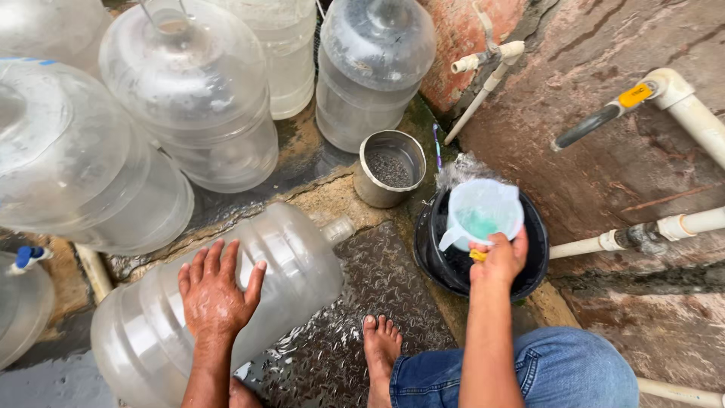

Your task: The person scrubs the exterior of a large transparent water dispenser bottle using a yellow sponge and soapy water. They rotate the bottle to clean different sides, then rinse it with water from a small white pitcher.

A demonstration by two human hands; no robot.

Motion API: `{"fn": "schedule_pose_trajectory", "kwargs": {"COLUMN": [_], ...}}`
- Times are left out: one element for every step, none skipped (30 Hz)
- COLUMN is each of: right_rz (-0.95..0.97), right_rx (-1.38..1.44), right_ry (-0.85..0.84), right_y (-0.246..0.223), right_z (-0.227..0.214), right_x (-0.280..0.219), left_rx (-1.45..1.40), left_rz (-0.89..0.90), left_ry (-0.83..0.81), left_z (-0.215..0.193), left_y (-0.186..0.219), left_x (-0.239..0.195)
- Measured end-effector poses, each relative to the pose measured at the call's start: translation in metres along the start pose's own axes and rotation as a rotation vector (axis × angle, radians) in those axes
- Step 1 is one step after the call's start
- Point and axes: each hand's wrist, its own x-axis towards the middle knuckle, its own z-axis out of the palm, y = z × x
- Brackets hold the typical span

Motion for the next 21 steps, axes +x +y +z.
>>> {"fn": "schedule_pose_trajectory", "kwargs": {"right_rz": [0.008,0.007,0.057,0.101,0.144,0.213,0.281,0.332,0.382,0.439,0.494,0.493,0.492,0.488,0.485,0.479,0.472,0.46,0.448,0.439,0.264], "right_rx": [0.063,0.13,0.164,0.197,0.231,0.25,0.27,0.275,0.28,0.221,0.161,0.131,0.102,0.073,0.06,0.046,0.033,0.015,-0.003,-0.027,-0.289], "right_ry": [-0.03,-0.051,-0.089,-0.125,-0.161,-0.161,-0.16,-0.14,-0.121,-0.075,-0.031,-0.058,-0.086,-0.11,-0.114,-0.113,-0.112,-0.122,-0.131,-0.139,-0.036], "right_y": [-0.015,-0.029,-0.037,-0.043,-0.043,-0.038,-0.029,-0.014,0.003,0.025,0.047,0.07,0.094,0.116,0.137,0.155,0.171,0.183,0.193,0.199,0.203], "right_z": [0.005,0.01,0.016,0.021,0.026,0.028,0.03,0.031,0.029,0.027,0.023,0.015,0.008,-0.001,-0.009,-0.017,-0.023,-0.031,-0.038,-0.046,-0.052], "right_x": [-0.015,-0.029,-0.043,-0.054,-0.065,-0.075,-0.084,-0.091,-0.098,-0.105,-0.109,-0.112,-0.114,-0.114,-0.111,-0.108,-0.103,-0.103,-0.105,-0.11,-0.117], "left_rx": [0.0,-0.007,-0.014,-0.013,-0.011,-0.011,-0.01,-0.005,0.0,-0.001,-0.003,-0.003,-0.003,-0.005,-0.007,-0.011,-0.014,-0.017,-0.015,-0.012,-0.009], "left_rz": [-0.003,0.004,0.011,0.017,0.024,0.029,0.038,0.042,0.046,0.042,0.037,0.031,0.029,0.03,0.031,0.036,0.041,0.046,0.047,0.045,0.044], "left_ry": [-0.001,-0.001,-0.002,0.0,0.002,0.003,-0.001,0.001,0.002,0.003,0.004,0.004,0.006,0.008,0.01,0.019,0.028,0.032,0.038,0.038,0.038], "left_z": [0.0,0.001,0.001,0.001,0.001,0.001,0.001,0.001,0.001,-0.001,-0.001,-0.001,-0.001,0.0,0.0,0.0,0.0,-0.001,-0.001,-0.003,-0.005], "left_y": [-0.002,-0.001,-0.002,-0.001,-0.002,-0.001,0.0,-0.001,-0.001,-0.002,-0.002,-0.002,-0.002,0.0,0.001,0.002,0.003,0.004,0.004,0.003,0.002], "left_x": [-0.002,-0.002,-0.002,-0.001,-0.001,-0.001,-0.001,-0.001,-0.001,-0.001,-0.001,-0.002,-0.004,-0.006,-0.006,-0.006,-0.005,-0.004,-0.003,-0.004,-0.005]}}
